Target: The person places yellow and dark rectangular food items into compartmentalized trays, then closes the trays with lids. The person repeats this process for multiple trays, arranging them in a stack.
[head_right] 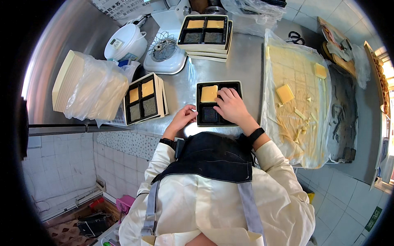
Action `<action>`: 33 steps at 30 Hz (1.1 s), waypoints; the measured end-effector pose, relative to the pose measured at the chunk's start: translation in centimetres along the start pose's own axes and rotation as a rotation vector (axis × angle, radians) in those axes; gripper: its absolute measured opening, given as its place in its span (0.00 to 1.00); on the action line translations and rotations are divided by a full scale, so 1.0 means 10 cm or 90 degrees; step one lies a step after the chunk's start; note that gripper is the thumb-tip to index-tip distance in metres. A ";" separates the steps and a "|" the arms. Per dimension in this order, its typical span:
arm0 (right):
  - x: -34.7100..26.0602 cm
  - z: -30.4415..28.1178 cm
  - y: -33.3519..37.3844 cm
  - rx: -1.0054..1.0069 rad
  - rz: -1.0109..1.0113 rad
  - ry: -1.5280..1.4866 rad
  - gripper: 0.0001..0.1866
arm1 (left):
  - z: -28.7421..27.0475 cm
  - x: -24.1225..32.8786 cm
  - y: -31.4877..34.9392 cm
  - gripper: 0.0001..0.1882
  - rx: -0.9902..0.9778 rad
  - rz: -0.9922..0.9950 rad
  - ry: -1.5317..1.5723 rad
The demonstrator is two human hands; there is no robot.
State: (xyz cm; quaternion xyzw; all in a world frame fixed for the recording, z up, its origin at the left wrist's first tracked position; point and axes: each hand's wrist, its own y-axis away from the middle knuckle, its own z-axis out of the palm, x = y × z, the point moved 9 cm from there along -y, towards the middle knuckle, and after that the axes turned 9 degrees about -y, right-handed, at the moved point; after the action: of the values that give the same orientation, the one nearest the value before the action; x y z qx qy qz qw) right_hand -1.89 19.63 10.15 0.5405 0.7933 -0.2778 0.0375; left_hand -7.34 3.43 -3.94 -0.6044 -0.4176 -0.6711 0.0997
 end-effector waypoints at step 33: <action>0.08 0.03 -0.06 -0.042 0.046 0.004 0.20 | -0.01 -0.01 -0.01 0.12 0.016 0.003 0.039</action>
State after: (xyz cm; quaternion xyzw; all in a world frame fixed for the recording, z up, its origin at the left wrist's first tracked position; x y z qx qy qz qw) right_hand -2.78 19.97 9.88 0.5682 0.7821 -0.2480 0.0627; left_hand -7.44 3.39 -4.09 -0.5834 -0.4212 -0.6838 0.1213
